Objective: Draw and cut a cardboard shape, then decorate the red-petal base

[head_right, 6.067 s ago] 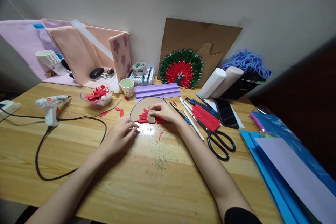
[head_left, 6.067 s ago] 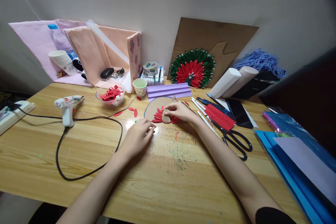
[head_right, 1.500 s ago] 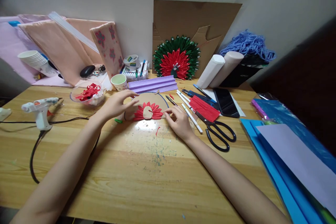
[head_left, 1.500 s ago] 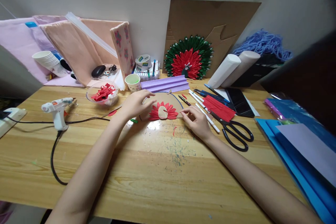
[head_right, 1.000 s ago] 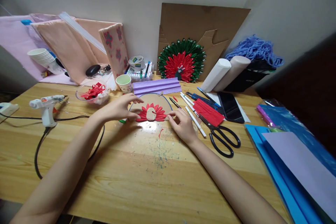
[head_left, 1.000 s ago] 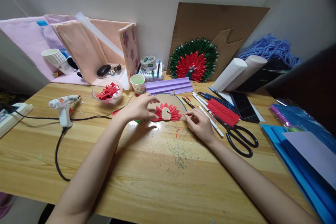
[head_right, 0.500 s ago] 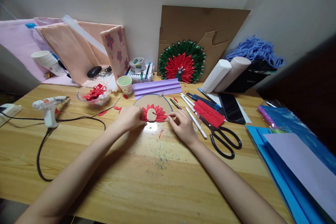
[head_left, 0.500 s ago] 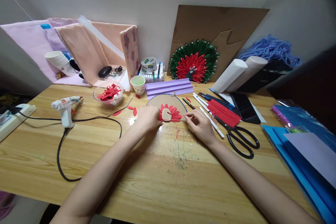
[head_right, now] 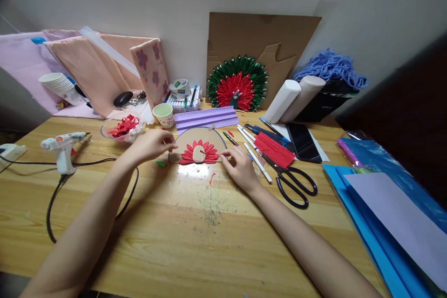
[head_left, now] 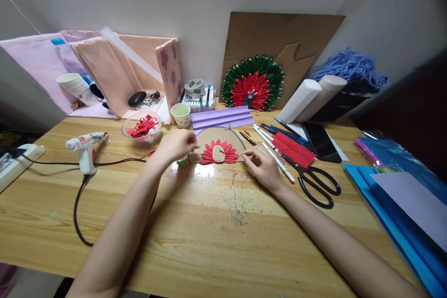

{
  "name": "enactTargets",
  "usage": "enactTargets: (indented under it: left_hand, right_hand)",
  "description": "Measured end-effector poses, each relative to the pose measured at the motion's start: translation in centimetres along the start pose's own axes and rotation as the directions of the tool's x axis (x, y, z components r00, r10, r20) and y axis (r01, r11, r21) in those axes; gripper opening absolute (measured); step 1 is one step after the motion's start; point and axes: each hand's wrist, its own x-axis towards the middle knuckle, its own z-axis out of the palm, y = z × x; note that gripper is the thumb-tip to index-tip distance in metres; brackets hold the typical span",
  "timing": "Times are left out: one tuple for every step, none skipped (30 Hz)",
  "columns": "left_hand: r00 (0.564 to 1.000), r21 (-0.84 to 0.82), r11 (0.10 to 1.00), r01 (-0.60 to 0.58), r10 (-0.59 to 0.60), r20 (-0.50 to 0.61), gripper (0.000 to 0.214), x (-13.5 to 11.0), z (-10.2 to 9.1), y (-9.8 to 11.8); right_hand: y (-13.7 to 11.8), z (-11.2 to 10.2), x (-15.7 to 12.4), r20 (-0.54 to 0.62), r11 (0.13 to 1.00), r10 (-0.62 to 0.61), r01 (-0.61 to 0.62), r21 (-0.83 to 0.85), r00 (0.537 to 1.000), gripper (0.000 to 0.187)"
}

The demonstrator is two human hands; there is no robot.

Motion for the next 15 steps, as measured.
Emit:
enactTargets:
  left_hand:
    - [0.997,0.0,0.997,0.075,-0.075,-0.037,0.018,-0.1,-0.7,-0.7]
    - [0.984,0.009,0.988,0.154,-0.152,-0.094,0.019,-0.3,-1.5,-1.4]
    - [0.959,0.049,0.97,0.239,-0.227,-0.168,0.021,-0.6,-2.2,-2.1]
    - [0.922,0.098,0.939,0.329,-0.297,-0.249,0.023,-1.0,-3.0,-2.6]
    - [0.883,0.13,0.905,0.406,-0.351,-0.312,0.025,-1.5,-3.7,-3.0]
    - [0.836,0.125,0.868,0.481,-0.411,-0.364,0.026,-2.0,-4.4,-3.4]
    - [0.79,0.102,0.838,0.537,-0.456,-0.409,0.028,-2.5,-5.0,-3.6]
    - [0.751,0.072,0.822,0.565,-0.477,-0.456,0.029,-3.0,-5.5,-3.7]
    - [0.715,0.035,0.815,0.579,-0.486,-0.502,0.029,-3.4,-5.8,-3.8]
    - [0.689,0.001,0.823,0.568,-0.475,-0.548,0.028,-3.6,-6.0,-3.7]
    - [0.685,-0.022,0.849,0.527,-0.44,-0.581,0.028,-3.6,-5.9,-3.6]
    - [0.705,-0.034,0.887,0.46,-0.388,-0.593,0.028,-3.4,-5.7,-3.5]
    - [0.752,-0.035,0.934,0.356,-0.308,-0.583,0.03,-3.1,-5.1,-3.2]
    - [0.816,-0.035,0.973,0.226,-0.209,-0.54,0.033,-2.6,-4.4,-2.7]
    - [0.883,-0.045,0.996,0.082,-0.094,-0.46,0.036,-2.0,-3.4,-2.2]
  right_hand:
    - [0.0,0.0,0.0,0.001,1.0,-0.004,0.004,-0.001,1.0,0.008]
    - [-0.1,0.0,0.0,0.003,1.0,-0.007,0.007,-0.004,1.0,0.008]
    - [-0.1,-0.1,0.1,0.005,1.0,-0.01,0.01,-0.008,1.0,0.008]
    - [-0.2,-0.1,0.1,0.008,1.0,-0.011,0.012,-0.012,1.0,0.009]
    - [-0.2,-0.1,0.1,0.012,1.0,-0.01,0.01,-0.016,1.0,0.009]
    - [-0.3,-0.1,0.1,0.014,1.0,-0.005,0.006,-0.02,1.0,0.01]
    - [-0.3,-0.1,0.1,0.016,1.0,-0.001,0.001,-0.023,1.0,0.01]
    - [-0.3,-0.1,0.1,0.016,1.0,0.003,-0.003,-0.024,1.0,0.01]
    - [-0.3,-0.1,0.1,0.015,1.0,0.005,-0.005,-0.025,1.0,0.01]
    - [-0.3,-0.1,0.1,0.015,1.0,0.006,-0.005,-0.028,1.0,0.01]
    - [-0.3,0.0,0.0,0.014,1.0,0.004,-0.003,-0.031,1.0,0.009]
    - [-0.3,0.0,0.0,0.014,0.999,-0.001,0.001,-0.035,1.0,0.009]
    - [-0.3,0.0,0.0,0.018,0.999,-0.008,0.009,-0.041,1.0,0.008]
    - [-0.3,-0.1,0.0,0.023,0.999,-0.019,0.02,-0.045,1.0,0.008]
    - [-0.3,-0.1,0.0,0.031,0.998,-0.033,0.034,-0.049,0.999,0.007]
